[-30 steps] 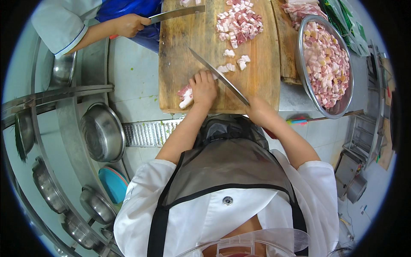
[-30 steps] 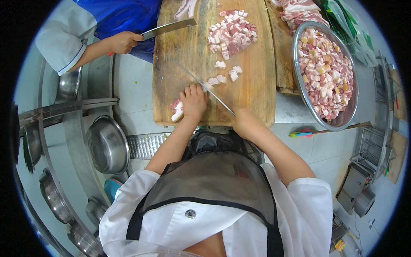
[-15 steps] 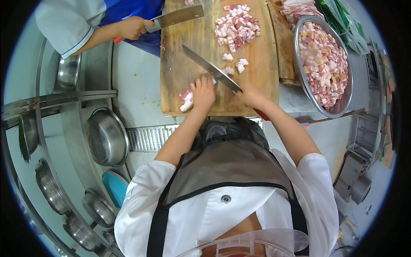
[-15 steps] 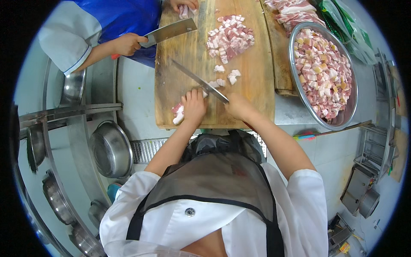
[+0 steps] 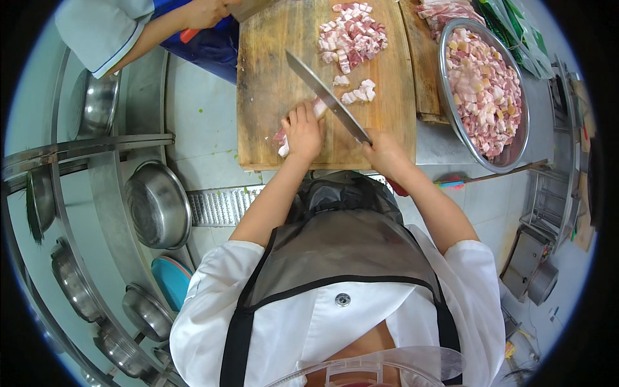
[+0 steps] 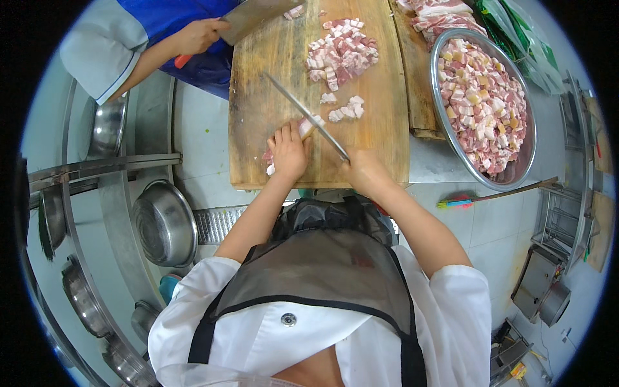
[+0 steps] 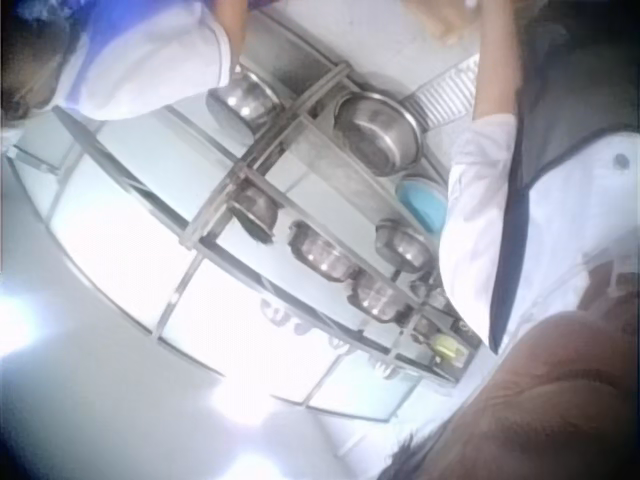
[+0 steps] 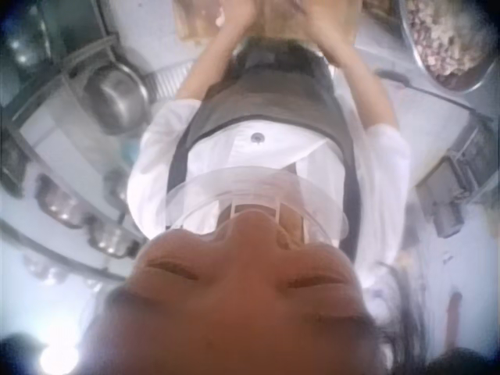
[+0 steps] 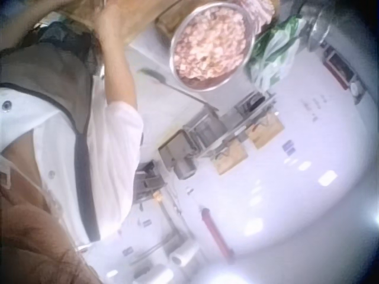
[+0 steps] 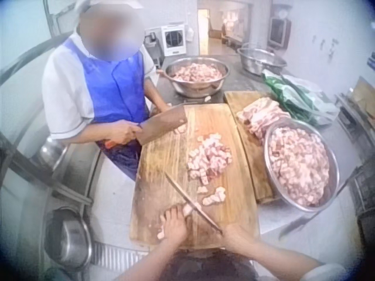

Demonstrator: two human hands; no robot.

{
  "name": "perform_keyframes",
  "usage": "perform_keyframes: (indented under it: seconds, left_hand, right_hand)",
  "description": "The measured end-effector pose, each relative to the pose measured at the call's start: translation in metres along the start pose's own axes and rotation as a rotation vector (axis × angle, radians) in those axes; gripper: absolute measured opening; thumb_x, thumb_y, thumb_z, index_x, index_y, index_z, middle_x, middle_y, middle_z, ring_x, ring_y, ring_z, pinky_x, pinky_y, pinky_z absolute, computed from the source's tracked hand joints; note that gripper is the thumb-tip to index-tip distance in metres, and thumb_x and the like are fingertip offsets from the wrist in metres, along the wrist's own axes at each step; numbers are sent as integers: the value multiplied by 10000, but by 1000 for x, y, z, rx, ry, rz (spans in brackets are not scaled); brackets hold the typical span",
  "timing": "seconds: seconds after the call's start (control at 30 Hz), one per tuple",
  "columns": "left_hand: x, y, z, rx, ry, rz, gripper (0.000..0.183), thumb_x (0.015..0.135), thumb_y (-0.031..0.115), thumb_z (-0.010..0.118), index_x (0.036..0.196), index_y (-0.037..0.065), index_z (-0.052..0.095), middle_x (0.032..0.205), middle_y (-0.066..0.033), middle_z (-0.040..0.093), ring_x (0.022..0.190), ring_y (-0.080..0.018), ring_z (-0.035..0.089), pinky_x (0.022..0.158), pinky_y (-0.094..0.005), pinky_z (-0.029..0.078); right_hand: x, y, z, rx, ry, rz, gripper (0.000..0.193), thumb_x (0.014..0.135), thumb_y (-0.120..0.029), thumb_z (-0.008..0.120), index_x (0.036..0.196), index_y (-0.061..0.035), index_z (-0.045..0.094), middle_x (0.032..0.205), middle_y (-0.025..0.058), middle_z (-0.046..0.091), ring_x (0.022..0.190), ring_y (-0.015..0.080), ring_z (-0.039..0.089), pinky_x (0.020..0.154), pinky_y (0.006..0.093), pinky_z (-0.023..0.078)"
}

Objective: The person uses a cleaver to slice a slab of pork belly into small cubes on a wooden cutting board. The diced meat is periodically gathered and placed into a large metal bowl. Another person works alongside at a separate station.

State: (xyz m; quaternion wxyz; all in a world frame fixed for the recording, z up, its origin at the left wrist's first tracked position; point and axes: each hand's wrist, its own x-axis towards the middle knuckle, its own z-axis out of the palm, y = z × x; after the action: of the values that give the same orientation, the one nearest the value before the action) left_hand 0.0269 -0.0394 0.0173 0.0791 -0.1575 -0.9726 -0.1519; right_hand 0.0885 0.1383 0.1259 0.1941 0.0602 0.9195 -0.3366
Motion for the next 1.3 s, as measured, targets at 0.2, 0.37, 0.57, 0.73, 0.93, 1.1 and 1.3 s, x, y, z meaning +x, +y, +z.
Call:
perform_keyframes:
  seconds: [0.2,0.37,0.57,0.73,0.93,1.1,1.3]
  left_hand:
    - [8,-1,9,69,-30,28,471,798,290,575,1164,3,500,1029,-110,504,966,-280,459,813,-425,340]
    - [11,2,13,127,-40,26,400,790,293,558,1089,28,537,982,-92,505,941,-267,465,790,-417,353]
    - [8,1,19,116,-31,94,333,737,263,611,978,42,548,955,-95,507,909,-281,470,764,-406,370]
    - [11,-5,14,120,-64,151,389,721,221,625,1050,34,532,969,-97,509,924,-280,469,788,-397,371]
    - [-4,-3,7,3,124,-9,509,782,239,597,1219,15,465,1078,-128,503,991,-292,467,827,-417,353]
    - [-7,-5,2,5,2,-30,474,799,266,591,1182,9,480,1069,-133,505,988,-299,466,817,-422,347]
    - [-1,-5,9,77,-16,7,351,794,292,586,1027,34,534,985,-113,505,931,-289,468,772,-419,350]
  right_hand:
    - [9,-12,7,-122,-6,-28,216,791,-130,517,923,24,589,812,274,608,796,435,592,728,487,469]
    - [-10,-10,-11,-197,-137,110,233,784,-97,508,958,26,604,837,266,618,826,417,603,739,480,472]
    - [20,0,-7,-247,-355,206,227,778,-95,503,902,42,636,901,277,616,838,407,615,737,479,481]
    - [58,-12,13,-202,-171,115,238,790,-107,498,913,44,636,865,271,621,773,406,626,691,466,490]
    - [33,-1,-12,220,-89,244,254,804,-122,502,995,13,601,824,269,616,752,409,616,688,485,473]
    - [10,-6,-5,19,-47,19,247,784,-129,522,982,-4,599,815,255,617,768,402,609,701,482,471]
    - [14,-28,6,-146,-72,-11,228,780,-124,522,950,-1,609,836,246,623,812,408,603,734,479,475]
